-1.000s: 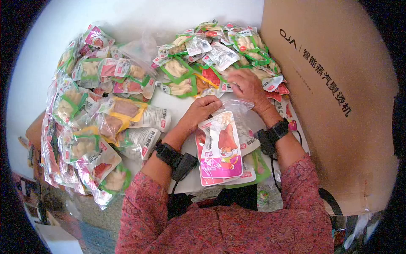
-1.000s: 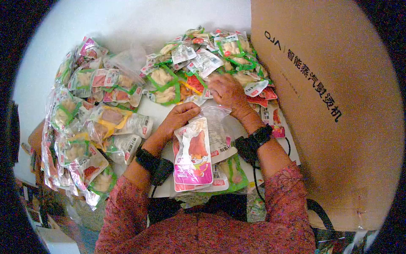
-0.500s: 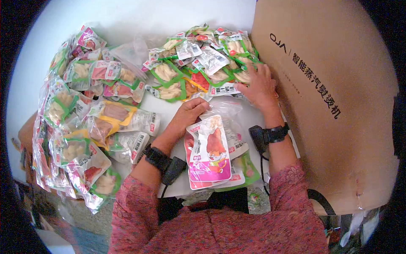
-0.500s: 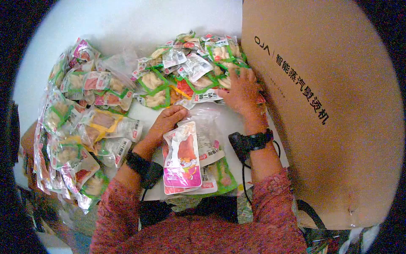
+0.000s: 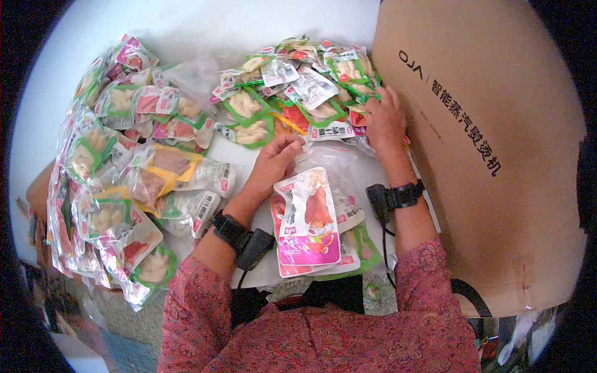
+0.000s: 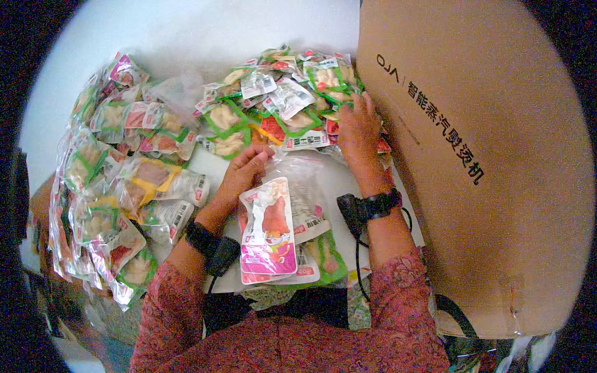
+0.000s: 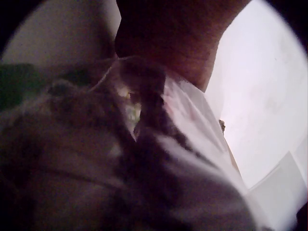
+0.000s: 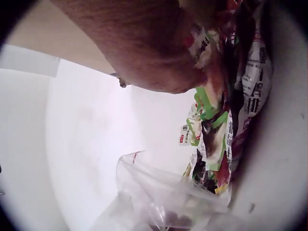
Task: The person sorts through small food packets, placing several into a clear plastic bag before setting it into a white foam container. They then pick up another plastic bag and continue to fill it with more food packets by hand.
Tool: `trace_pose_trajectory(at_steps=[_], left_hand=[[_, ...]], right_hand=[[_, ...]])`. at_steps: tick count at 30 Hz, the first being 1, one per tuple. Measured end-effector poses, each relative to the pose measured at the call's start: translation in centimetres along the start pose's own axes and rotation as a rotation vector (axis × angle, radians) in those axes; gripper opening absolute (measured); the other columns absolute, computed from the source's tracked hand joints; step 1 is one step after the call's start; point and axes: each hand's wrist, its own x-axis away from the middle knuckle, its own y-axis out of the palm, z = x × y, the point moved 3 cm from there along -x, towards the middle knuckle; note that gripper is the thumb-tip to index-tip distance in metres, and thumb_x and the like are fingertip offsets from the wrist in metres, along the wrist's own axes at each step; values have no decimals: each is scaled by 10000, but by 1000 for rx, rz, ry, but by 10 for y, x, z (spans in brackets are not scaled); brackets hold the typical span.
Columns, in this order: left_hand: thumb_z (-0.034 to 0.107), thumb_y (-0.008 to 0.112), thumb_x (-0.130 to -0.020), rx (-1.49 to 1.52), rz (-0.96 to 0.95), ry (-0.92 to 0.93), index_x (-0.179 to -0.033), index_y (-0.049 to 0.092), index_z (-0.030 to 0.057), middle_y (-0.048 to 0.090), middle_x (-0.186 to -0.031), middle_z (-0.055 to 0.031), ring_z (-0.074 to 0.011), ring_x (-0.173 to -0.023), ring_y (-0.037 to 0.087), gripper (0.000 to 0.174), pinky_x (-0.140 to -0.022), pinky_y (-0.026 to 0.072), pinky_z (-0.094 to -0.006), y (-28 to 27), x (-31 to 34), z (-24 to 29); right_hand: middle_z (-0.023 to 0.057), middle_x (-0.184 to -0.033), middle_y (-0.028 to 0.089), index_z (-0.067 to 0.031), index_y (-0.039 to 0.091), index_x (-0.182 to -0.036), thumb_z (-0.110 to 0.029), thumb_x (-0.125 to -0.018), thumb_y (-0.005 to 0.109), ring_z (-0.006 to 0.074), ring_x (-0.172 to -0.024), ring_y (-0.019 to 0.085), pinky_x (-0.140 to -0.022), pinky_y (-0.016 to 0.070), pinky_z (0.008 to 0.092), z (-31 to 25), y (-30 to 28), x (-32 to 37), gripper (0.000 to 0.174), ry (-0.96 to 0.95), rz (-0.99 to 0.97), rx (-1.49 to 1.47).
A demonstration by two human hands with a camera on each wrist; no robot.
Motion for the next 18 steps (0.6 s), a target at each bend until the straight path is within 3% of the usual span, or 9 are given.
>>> trace_pose_trajectory(at_steps=[3, 6, 8, 9, 11, 12, 14, 16, 18], left_hand=[[214, 462, -882, 97, 12, 51, -967, 528, 78, 505, -730, 24, -20, -454, 335, 174, -397, 261, -164, -3, 0, 4], [218, 433, -893, 88, 1, 90, -982, 522, 84, 524, -763, 11, -23, -448, 334, 184, -397, 263, -161, -7, -4, 2], [208, 447, -887, 93, 8, 68, -1001, 520, 87, 530, -776, 5, -22, -448, 333, 181, -396, 262, -162, -6, -5, 2], [198, 461, -881, 99, 11, 41, -1020, 518, 91, 536, -790, -2, -22, -448, 332, 185, -394, 261, -163, -4, -4, 1], [204, 474, -874, 66, -11, 33, -1030, 524, 88, 553, -810, -1, -28, -461, 374, 201, -401, 289, -164, -2, -3, 0], [210, 488, -866, 33, -39, 26, -1040, 530, 85, 569, -831, 1, -34, -473, 417, 219, -407, 316, -165, 1, -1, 2], [187, 508, -856, 148, -16, 11, -1060, 521, 87, 570, -815, -12, -42, -488, 437, 227, -423, 344, -166, 10, 2, 4], [165, 529, -846, 266, 4, -1, -1079, 512, 90, 570, -799, -26, -50, -504, 457, 246, -440, 372, -166, 11, 3, 7], [183, 521, -853, 398, 55, -156, -1005, 549, 81, 572, -746, -8, -66, -506, 489, 184, -461, 410, -172, 9, 2, 6]], right_hand=[[171, -1090, 494, -14, 535, -890, -72, -699, 551, 350, -1100, 400, -890, 349, 458, -8, -9, -7, 201, -16, 17, 46], [136, -1001, 546, -14, 528, -893, -98, -739, 538, 331, -994, 483, -818, 395, 420, -15, -20, -11, 175, 30, 87, -112], [84, -865, 578, -15, 516, -885, -130, -783, 530, 258, -800, 549, -685, 432, 353, -25, -29, -10, 154, 192, -15, -511], [84, -865, 578, -15, 516, -885, -130, -783, 530, 258, -800, 549, -685, 432, 353, -26, -20, -8, 154, 189, -20, -515], [16, -764, 552, -25, 510, -874, -168, -808, 539, 146, -684, 520, -592, 421, 275, -28, 5, -4, 159, 196, -35, -1156], [16, -764, 552, -25, 510, -874, -168, -808, 539, 146, -684, 520, -592, 421, 275, -34, 5, -2, 159, 196, -39, -1160], [-18, -756, 513, -46, 516, -869, -194, -818, 546, 60, -689, 464, -589, 398, 216, -50, 11, 7, 159, 392, -268, -1463], [-22, -758, 513, -53, 519, -869, -198, -823, 544, 56, -693, 464, -602, 396, 209, -55, 13, 9, 155, 401, -341, -1529], [-25, -760, 512, -60, 521, -869, -203, -828, 542, 52, -698, 464, -616, 395, 203, -59, 15, 11, 150, 411, -415, -1592]])
